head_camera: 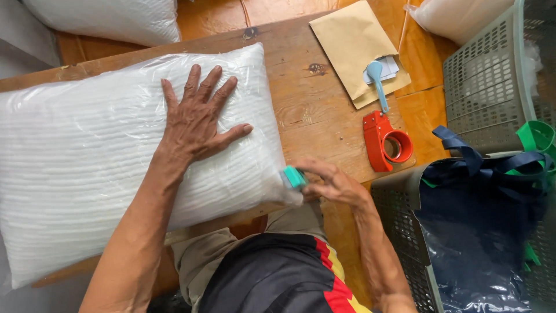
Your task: Wiping down a plastic-wrapped pillow with a sponge on a wooden workbench.
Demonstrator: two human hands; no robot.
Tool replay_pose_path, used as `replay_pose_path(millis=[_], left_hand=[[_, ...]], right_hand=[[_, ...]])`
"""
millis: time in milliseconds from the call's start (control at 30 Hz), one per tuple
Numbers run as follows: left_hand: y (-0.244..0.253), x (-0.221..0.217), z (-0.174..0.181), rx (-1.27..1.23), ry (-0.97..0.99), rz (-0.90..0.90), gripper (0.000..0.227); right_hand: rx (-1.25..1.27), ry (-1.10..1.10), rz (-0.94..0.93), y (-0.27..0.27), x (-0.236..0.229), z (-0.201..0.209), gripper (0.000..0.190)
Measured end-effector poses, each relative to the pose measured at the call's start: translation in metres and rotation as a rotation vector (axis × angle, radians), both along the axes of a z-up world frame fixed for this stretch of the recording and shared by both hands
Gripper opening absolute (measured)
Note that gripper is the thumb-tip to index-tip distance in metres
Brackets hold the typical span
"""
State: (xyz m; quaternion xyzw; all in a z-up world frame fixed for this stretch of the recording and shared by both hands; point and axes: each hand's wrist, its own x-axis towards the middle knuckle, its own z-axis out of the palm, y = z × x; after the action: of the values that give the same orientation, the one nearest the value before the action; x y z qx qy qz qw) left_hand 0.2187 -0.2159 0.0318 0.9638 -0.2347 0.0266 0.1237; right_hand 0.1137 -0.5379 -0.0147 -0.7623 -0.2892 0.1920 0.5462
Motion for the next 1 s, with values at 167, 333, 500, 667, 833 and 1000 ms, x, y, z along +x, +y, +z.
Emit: replay_pose_path(millis=[167,333,500,667,833,1000], left_hand=[[0.000,-0.003,-0.013,-0.025,-0.058,-0.014,0.095],[-0.005,-0.009,-0.005,-0.056,0.015,0.032,0.097],[-0.006,-0.012,-0.003,-0.044,0.013,0.051,0.101],[0.002,-0.006,-0.012,-0.090,0.089,0.071,0.120],[0.002,0.005,-0.013,-0.097,0.206,0.037,0.112],[-0.013,0.004,0.008,-0.038,0.243,0.089,0.117]], right_hand=[[0.088,0.061,0.172,-0.029,-0.002,0.017,0.049],[0.224,-0.272,-0.294,-0.009,0.119,0.002,0.067],[-0.017,-0.395,-0.271,0.060,0.216,-0.006,0.062],[-0.133,-0.325,-0.086,0.065,0.166,0.019,0.061],[-0.222,-0.325,0.112,0.047,0.073,0.045,0.051],[-0.376,-0.360,0.136,0.022,-0.022,0.048,0.052]])
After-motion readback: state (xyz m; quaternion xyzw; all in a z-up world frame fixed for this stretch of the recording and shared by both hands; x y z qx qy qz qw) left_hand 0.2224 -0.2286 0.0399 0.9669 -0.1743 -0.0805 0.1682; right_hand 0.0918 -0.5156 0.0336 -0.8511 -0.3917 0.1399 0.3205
